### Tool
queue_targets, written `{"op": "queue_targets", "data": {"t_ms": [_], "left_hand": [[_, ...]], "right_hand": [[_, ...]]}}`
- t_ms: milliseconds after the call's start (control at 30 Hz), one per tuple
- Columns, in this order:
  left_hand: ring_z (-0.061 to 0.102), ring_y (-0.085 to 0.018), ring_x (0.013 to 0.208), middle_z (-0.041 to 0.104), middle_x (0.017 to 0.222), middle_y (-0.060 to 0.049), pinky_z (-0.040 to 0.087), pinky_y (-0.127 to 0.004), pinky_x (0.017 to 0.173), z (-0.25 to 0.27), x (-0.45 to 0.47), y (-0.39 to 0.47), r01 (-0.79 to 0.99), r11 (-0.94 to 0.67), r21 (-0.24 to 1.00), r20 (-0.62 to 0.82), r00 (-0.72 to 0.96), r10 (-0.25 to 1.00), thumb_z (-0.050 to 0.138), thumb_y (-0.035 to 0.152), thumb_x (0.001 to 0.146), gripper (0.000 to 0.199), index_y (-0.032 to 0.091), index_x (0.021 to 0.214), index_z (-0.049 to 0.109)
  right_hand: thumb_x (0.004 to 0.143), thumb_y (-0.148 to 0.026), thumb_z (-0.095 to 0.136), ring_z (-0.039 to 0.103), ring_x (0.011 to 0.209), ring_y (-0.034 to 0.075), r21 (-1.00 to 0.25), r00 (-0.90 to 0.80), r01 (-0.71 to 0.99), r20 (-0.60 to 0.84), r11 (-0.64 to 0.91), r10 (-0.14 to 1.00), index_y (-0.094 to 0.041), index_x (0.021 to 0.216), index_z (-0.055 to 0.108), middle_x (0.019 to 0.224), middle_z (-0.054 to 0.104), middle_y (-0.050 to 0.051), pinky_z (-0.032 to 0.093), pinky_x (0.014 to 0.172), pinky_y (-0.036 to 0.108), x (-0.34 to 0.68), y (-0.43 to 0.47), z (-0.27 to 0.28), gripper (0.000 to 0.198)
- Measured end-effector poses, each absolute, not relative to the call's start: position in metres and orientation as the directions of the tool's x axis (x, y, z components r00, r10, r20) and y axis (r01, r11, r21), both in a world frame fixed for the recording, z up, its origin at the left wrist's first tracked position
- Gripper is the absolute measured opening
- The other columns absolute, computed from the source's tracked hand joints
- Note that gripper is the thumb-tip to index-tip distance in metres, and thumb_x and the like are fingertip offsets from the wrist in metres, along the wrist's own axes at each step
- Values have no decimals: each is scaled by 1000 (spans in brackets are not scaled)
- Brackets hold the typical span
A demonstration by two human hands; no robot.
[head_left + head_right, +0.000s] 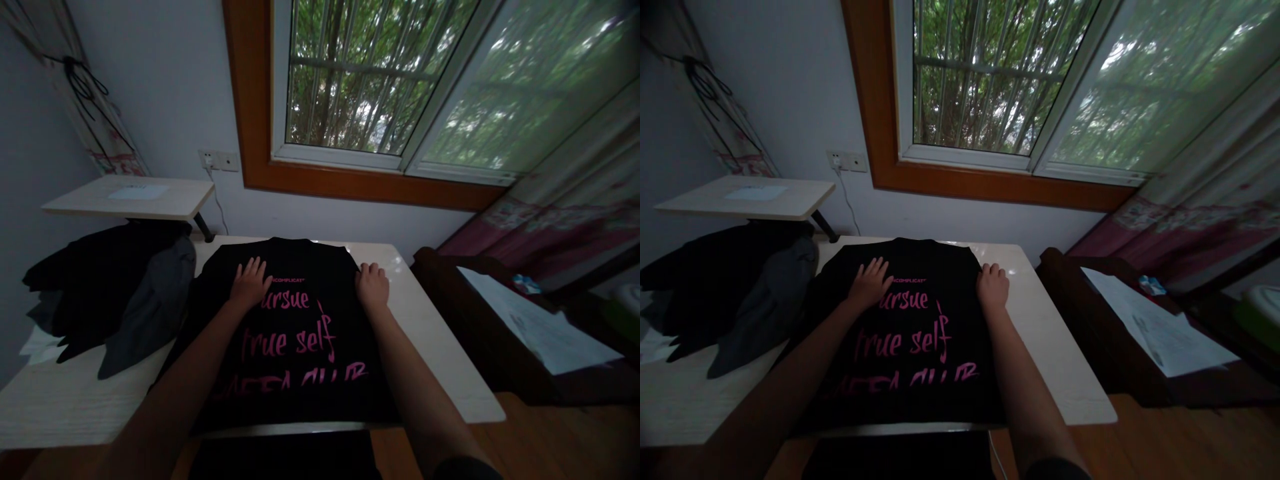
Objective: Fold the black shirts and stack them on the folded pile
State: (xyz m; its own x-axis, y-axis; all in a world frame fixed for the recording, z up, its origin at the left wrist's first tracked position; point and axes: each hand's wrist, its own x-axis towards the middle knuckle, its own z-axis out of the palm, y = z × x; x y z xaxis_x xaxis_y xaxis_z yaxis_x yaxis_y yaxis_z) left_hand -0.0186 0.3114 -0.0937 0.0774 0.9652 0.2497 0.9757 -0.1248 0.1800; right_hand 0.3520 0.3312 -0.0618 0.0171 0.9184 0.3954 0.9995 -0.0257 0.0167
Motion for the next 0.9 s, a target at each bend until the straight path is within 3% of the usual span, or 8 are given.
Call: {"op": "queue_targets", "data": {"t_ms": [100, 200, 333, 500, 700, 900], "left_hand": [[26, -30, 152, 36, 161, -13, 17, -57, 123, -94, -20, 313, 975, -118, 190, 240, 70, 968, 40, 49, 99, 59, 21, 151, 44], [26, -30, 152, 35, 162, -12, 17, -58, 123, -93, -23, 314, 979, -105, 175, 230, 63, 971, 38, 50, 100, 59, 22, 152, 43], [25, -29, 153, 33, 163, -11, 15, -56, 123, -90, -31, 315, 990, -55, 127, 228, 25, 973, 34, 48, 101, 60, 19, 153, 42], [29, -29, 151, 35, 162, -11, 19, -55, 123, -90, -44, 319, 992, -33, 125, 239, 2, 971, 37, 46, 100, 58, 20, 150, 46], [43, -29, 143, 51, 151, -13, 29, -47, 121, -90, -55, 308, 987, -118, 107, 352, 73, 933, 41, 33, 98, 48, 15, 138, 59], [54, -31, 128, 59, 139, -15, 37, -46, 113, -75, -82, 274, 981, -186, 49, 362, 157, 919, 44, 25, 95, 44, 13, 133, 62]], "right_hand": [[101, -27, 41, 53, 125, 33, 35, -150, 988, 429, 149, 891, -14, 132, 59, 134, 60, 20, 45, 100, 47, 344, 338, -65, 38], [101, -27, 40, 45, 138, 30, 6, -254, 963, 360, 270, 898, -14, 138, 57, 147, 54, 15, 31, 116, 48, 328, 351, -74, 43], [102, -35, 38, 36, 146, 29, -71, -194, 973, 254, 219, 947, -9, 147, 49, 157, 43, 16, 25, 120, 47, 305, 369, -87, 53], [103, -43, 35, 29, 150, 29, -132, -154, 973, 232, 188, 960, -7, 151, 43, 160, 36, 17, 21, 122, 46, 297, 375, -93, 61], [103, -42, 36, 30, 150, 27, -167, -158, 965, 246, 203, 956, -7, 150, 45, 160, 38, 16, 22, 123, 43, 303, 374, -93, 59], [101, -38, 43, 35, 147, 29, -195, -155, 955, 306, 222, 939, -6, 145, 52, 155, 44, 18, 26, 121, 44, 304, 375, -96, 55]]}}
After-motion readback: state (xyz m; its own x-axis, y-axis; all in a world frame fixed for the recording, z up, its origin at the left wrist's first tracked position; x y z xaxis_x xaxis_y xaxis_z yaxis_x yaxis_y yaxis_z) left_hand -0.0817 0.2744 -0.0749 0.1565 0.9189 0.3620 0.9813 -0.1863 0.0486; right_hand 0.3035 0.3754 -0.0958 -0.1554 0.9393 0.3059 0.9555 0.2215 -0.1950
